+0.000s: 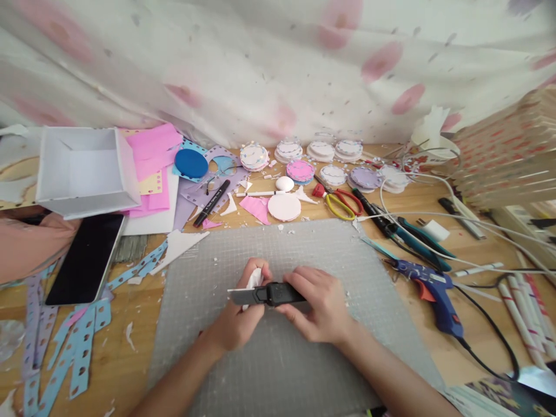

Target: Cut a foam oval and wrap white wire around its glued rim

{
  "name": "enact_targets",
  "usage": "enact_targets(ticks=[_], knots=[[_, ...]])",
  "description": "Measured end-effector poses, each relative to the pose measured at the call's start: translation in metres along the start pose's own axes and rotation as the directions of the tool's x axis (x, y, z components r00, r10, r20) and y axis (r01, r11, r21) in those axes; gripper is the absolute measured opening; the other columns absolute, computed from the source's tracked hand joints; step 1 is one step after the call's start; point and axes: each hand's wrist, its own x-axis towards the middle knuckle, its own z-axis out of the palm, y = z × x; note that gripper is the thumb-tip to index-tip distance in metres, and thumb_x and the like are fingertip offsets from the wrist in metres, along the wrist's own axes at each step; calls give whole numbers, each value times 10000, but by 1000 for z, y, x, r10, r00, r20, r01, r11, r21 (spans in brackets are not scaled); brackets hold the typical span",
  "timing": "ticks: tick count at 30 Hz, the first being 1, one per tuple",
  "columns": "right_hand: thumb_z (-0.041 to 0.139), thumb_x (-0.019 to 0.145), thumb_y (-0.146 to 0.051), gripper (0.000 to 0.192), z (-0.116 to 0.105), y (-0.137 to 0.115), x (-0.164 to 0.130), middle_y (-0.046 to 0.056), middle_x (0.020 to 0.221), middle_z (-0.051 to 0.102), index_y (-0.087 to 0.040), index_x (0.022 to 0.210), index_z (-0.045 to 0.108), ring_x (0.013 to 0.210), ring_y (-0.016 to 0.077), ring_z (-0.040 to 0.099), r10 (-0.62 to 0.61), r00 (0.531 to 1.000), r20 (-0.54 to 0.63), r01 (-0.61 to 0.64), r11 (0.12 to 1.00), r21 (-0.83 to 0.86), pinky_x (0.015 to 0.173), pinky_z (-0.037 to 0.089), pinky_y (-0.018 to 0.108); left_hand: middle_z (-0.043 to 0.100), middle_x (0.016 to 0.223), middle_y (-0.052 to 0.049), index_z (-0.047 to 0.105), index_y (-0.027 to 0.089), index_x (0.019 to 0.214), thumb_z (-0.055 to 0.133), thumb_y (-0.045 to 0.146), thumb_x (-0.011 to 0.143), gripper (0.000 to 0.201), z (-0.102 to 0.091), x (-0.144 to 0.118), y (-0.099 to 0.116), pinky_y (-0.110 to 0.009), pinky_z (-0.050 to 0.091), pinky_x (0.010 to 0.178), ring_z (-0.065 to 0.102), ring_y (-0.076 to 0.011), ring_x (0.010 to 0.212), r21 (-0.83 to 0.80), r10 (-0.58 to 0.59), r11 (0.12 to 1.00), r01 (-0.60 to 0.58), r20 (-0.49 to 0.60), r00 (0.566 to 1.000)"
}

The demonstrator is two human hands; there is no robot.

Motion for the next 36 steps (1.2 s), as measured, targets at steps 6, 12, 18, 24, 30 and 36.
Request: enact_targets(ticks=[6, 12, 18, 24, 30, 36], knots=[[422, 913, -543, 442, 0, -2, -1, 26, 639, 511, -147, 818, 595, 565, 162, 465, -8, 999, -35, 6, 999, -37, 551, 310, 277, 360, 765, 32, 406, 222, 886, 460, 35, 751, 238, 0, 0, 6, -266, 323, 639, 333, -129, 681, -25, -6, 1000, 6, -7, 1000], [448, 906, -531, 416, 0, 2, -1, 33, 656, 539, -150, 838, 599, 582, 166, 492, 7, 997, -71, -12, 998, -57, 558, 322, 275, 338, 798, 28, 374, 241, 933, 432, 99, 759, 232, 3, -3, 7, -261, 320, 619, 319, -127, 679, -131, -45, 990, 49, 30, 999], [425, 910, -551, 431, 2, 0, -1, 28, 649, 530, -158, 842, 591, 577, 164, 486, 1, 1000, -31, -1, 1000, -21, 560, 323, 275, 368, 814, 21, 402, 240, 910, 481, 121, 769, 200, 1, -2, 7, -256, 319, 632, 321, -136, 698, -129, -53, 990, 55, 15, 998], [443, 904, -541, 421, 0, 0, -1, 25, 639, 516, -154, 827, 589, 565, 163, 469, -4, 1000, -21, 3, 1000, -21, 550, 314, 277, 386, 797, 17, 427, 228, 893, 470, 75, 767, 203, -2, -2, 4, -264, 339, 654, 337, -142, 704, -95, -49, 994, 50, 14, 999], [419, 911, -546, 437, 0, -2, -1, 27, 631, 525, -155, 821, 594, 558, 158, 476, 3, 1000, -25, -3, 1000, -3, 548, 316, 271, 363, 792, 22, 400, 231, 900, 464, 108, 798, 172, -1, -2, 9, -256, 308, 613, 310, -135, 685, -91, -50, 994, 53, 32, 998], [423, 906, -549, 436, 0, -3, -2, 31, 632, 541, -160, 813, 596, 560, 162, 487, 17, 1000, -6, -17, 1000, 2, 546, 324, 275, 364, 756, 26, 389, 230, 889, 501, 103, 769, 208, -2, 1, 4, -261, 309, 618, 320, -136, 671, -66, -18, 998, 19, 20, 1000]])
